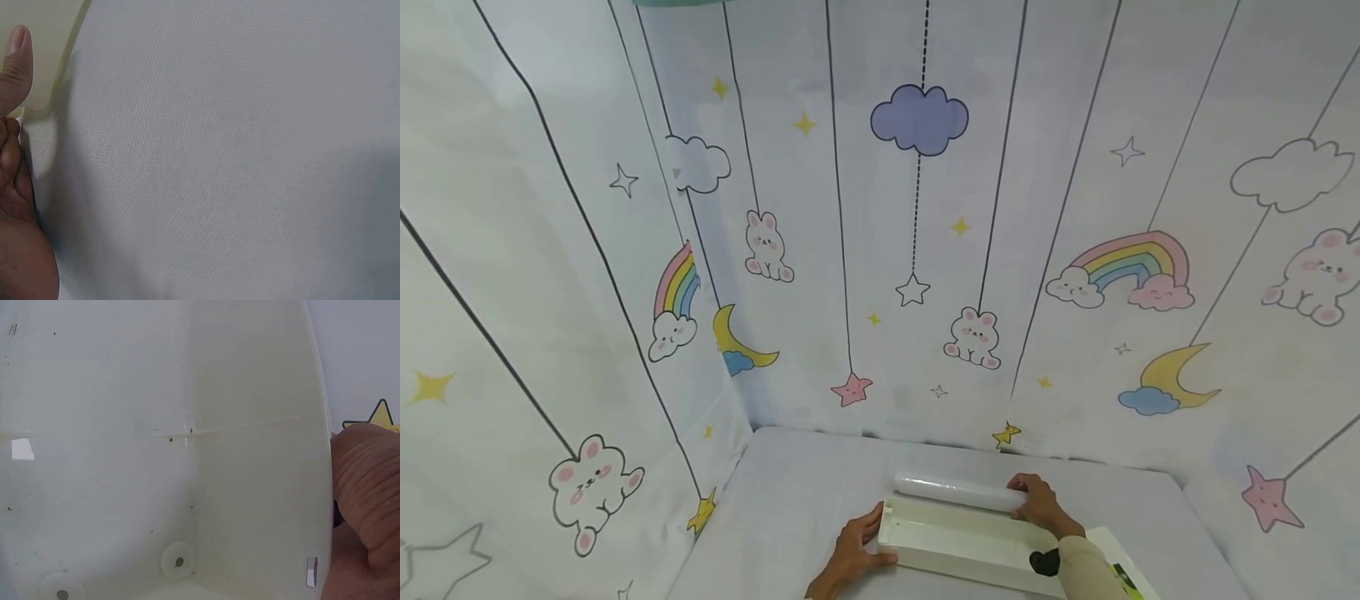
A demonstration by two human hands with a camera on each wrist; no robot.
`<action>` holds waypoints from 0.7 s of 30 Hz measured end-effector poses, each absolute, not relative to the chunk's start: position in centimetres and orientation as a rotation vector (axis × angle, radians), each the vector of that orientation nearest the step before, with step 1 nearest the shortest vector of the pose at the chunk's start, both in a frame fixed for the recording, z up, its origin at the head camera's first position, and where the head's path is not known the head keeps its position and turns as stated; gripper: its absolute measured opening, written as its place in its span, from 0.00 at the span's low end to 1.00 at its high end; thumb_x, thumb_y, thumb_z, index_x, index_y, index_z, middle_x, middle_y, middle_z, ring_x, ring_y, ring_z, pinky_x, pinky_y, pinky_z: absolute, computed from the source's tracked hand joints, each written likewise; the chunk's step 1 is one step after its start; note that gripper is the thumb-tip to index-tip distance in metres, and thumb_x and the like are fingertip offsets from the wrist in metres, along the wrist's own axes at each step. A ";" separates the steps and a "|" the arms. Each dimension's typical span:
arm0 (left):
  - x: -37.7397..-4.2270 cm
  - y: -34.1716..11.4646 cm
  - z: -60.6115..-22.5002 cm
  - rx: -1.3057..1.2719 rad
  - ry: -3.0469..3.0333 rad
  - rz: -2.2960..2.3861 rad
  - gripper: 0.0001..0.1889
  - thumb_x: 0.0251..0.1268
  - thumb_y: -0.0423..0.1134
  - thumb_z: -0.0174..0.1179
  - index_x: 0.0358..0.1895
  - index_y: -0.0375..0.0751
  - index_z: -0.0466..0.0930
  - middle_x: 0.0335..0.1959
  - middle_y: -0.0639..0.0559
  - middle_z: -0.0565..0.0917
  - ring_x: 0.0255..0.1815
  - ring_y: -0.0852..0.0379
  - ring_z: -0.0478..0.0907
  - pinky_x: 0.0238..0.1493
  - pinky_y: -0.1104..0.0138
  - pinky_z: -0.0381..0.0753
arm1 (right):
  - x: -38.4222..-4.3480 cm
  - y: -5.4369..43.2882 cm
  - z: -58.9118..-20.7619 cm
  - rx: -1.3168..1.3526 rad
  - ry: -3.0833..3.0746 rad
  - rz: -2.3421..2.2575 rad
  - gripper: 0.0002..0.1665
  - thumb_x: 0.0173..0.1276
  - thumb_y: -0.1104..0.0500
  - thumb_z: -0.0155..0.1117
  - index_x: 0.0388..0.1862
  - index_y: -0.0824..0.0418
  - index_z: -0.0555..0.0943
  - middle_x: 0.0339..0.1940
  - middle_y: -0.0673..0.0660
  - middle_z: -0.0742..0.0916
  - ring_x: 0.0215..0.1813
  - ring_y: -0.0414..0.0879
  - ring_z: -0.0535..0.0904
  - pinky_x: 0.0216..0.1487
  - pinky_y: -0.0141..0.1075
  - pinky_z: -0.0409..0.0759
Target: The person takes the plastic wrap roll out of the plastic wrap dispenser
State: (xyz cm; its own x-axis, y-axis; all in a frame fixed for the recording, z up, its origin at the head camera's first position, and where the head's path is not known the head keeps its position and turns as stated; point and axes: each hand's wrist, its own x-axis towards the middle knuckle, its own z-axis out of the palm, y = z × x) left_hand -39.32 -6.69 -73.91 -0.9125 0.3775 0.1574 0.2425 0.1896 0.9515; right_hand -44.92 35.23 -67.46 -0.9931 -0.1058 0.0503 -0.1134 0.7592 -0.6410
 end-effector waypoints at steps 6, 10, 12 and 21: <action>-38.6 -6.4 -72.2 0.578 2.359 1.779 0.55 0.58 0.42 0.85 0.83 0.26 0.61 0.81 0.33 0.69 0.82 0.33 0.71 0.82 0.57 0.73 | -46.0 36.4 -69.8 0.199 -2.893 1.046 0.27 0.43 0.74 0.86 0.44 0.63 0.87 0.47 0.64 0.92 0.53 0.65 0.86 0.59 0.74 0.72; -38.5 -6.6 -71.8 0.595 2.364 1.776 0.55 0.58 0.41 0.84 0.83 0.24 0.60 0.81 0.32 0.69 0.81 0.32 0.71 0.81 0.55 0.73 | -45.8 36.1 -69.6 0.216 -2.884 1.007 0.28 0.43 0.73 0.86 0.45 0.62 0.87 0.48 0.63 0.93 0.55 0.67 0.85 0.58 0.74 0.71; -38.7 -6.9 -72.2 0.633 2.361 1.795 0.55 0.59 0.41 0.84 0.82 0.23 0.60 0.81 0.29 0.68 0.81 0.32 0.71 0.81 0.61 0.74 | -45.3 35.6 -68.8 0.226 -2.874 1.009 0.28 0.44 0.71 0.87 0.47 0.64 0.88 0.48 0.64 0.93 0.56 0.67 0.85 0.59 0.74 0.71; -39.4 -9.4 -71.4 0.709 2.359 1.766 0.56 0.64 0.41 0.81 0.84 0.20 0.52 0.84 0.23 0.58 0.83 0.23 0.63 0.82 0.52 0.72 | -45.2 33.1 -65.1 0.324 -2.885 0.984 0.36 0.65 0.47 0.83 0.64 0.69 0.85 0.65 0.74 0.87 0.65 0.77 0.81 0.64 0.81 0.71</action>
State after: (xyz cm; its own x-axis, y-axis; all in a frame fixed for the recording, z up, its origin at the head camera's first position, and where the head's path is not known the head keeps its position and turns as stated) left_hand -39.43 -9.42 -71.42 -0.8849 0.4274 0.1854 0.2984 0.2143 0.9301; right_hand -45.19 33.10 -65.08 -0.9748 -0.1745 0.1389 -0.2230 0.7718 -0.5955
